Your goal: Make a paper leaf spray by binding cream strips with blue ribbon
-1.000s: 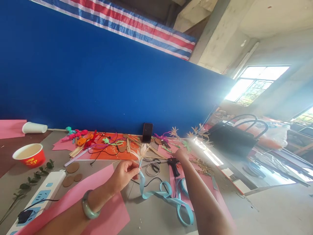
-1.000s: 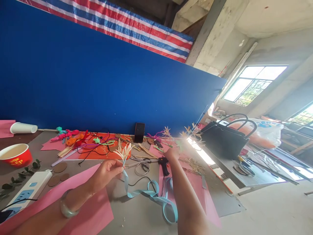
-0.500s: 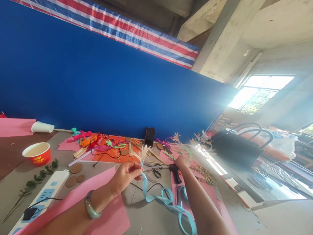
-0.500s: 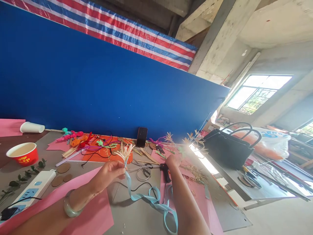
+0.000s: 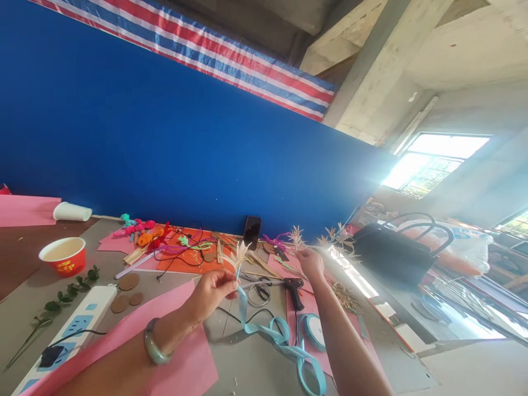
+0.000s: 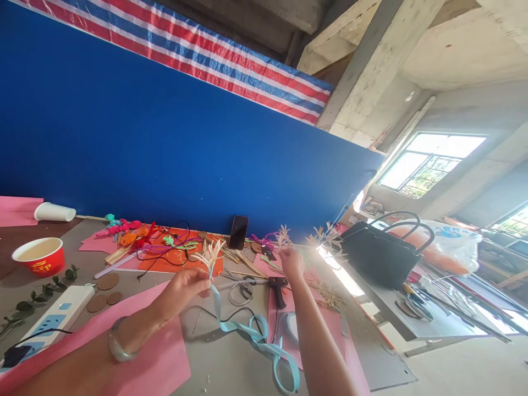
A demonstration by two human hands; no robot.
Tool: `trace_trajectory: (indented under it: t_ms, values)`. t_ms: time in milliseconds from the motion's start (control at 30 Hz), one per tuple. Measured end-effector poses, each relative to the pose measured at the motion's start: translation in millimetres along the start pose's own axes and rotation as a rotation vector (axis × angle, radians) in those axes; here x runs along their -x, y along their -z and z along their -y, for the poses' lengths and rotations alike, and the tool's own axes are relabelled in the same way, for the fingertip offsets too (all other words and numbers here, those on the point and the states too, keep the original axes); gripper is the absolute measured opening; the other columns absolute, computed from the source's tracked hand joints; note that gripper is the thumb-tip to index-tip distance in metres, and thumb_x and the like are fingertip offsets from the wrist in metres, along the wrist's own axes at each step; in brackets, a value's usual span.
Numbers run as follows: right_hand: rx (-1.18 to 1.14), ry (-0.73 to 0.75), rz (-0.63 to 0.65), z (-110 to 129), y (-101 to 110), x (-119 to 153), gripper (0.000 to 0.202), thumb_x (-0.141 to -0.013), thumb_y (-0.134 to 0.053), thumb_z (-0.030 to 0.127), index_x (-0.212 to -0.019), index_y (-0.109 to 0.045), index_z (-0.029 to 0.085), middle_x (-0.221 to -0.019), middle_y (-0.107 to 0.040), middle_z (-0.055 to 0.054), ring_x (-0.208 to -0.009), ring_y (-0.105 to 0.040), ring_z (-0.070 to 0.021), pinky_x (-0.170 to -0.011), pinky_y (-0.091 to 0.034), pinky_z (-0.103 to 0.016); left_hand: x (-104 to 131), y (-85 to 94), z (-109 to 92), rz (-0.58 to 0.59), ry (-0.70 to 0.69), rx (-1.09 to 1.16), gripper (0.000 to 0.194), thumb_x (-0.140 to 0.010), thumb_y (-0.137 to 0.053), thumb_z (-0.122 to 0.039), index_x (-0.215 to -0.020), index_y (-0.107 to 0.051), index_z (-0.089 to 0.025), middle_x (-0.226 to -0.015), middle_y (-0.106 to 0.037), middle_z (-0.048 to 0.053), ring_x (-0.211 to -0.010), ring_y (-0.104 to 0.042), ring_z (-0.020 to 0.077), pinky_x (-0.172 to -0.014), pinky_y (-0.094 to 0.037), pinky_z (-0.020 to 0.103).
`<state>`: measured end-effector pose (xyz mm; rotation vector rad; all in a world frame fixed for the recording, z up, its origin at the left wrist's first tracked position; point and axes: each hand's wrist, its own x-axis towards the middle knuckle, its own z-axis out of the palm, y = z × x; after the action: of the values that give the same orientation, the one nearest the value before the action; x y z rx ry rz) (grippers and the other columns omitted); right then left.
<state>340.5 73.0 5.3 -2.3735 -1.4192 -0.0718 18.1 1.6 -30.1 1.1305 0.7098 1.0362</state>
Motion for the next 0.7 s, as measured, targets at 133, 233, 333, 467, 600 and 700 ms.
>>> trace_trajectory:
  t_ms: [133,233,333,467,600,700]
  values:
    - [-0.413,0.234,0.000,29,19,66,0.019,-0.084,-0.057,0.033,-0.082,-0.066,0.017,-0.079,-0.066,-0.003,-0.073,-0.059,-0.0166,-0.067,-0.046,-0.025,-2,1.1,1,-0.043,-0.009,0.048,0.025,-0.069,-0.071,-0.037,-0.072,-0.062,-0.014,-0.064,-0.060,-0.001,-0.062,-0.058,0.0111,-0.067,-0.049,0.025]
    - [-0.871,0.388,0.144,53,21,132,0.020,-0.077,-0.065,0.037,-0.071,-0.062,0.018,-0.068,-0.059,-0.001,-0.063,-0.052,-0.0153,-0.058,-0.040,-0.025,0,-0.8,-3,-0.058,-0.025,0.056,0.024,-0.070,-0.071,-0.035,-0.072,-0.062,-0.013,-0.064,-0.060,-0.001,-0.061,-0.058,0.0105,-0.065,-0.048,0.024]
    - [-1.060,0.353,0.300,72,18,180,0.025,-0.075,-0.068,0.040,-0.067,-0.060,0.018,-0.062,-0.053,0.000,-0.058,-0.045,-0.0130,-0.054,-0.035,-0.024,3,-3.6,-8,-0.066,-0.028,0.065,0.024,-0.068,-0.073,-0.034,-0.073,-0.062,-0.013,-0.065,-0.060,-0.001,-0.062,-0.058,0.0108,-0.065,-0.049,0.025]
    - [-1.112,0.287,0.329,86,13,202,0.028,-0.074,-0.069,0.042,-0.065,-0.059,0.017,-0.060,-0.050,0.001,-0.056,-0.042,-0.0122,-0.053,-0.034,-0.024,6,-5.0,-7,-0.044,-0.056,0.071,0.023,-0.068,-0.073,-0.034,-0.072,-0.062,-0.014,-0.063,-0.059,-0.002,-0.060,-0.058,0.0107,-0.065,-0.049,0.025]
    - [-1.115,0.278,0.259,91,9,206,0.027,-0.073,-0.070,0.040,-0.064,-0.059,0.017,-0.059,-0.050,0.002,-0.054,-0.041,-0.0113,-0.051,-0.033,-0.024,10,-7.3,-8,-0.018,-0.096,0.052,0.023,-0.069,-0.072,-0.034,-0.072,-0.063,-0.013,-0.063,-0.059,-0.001,-0.060,-0.057,0.0109,-0.065,-0.048,0.025]
    - [-1.070,0.292,0.215,95,8,210,0.024,-0.074,-0.069,0.037,-0.064,-0.063,0.016,-0.061,-0.056,0.000,-0.056,-0.046,-0.0120,-0.052,-0.036,-0.024,14,-11.6,-14,-0.012,-0.101,0.062,0.024,-0.068,-0.073,-0.035,-0.071,-0.063,-0.013,-0.062,-0.059,-0.001,-0.060,-0.055,0.0108,-0.064,-0.049,0.025]
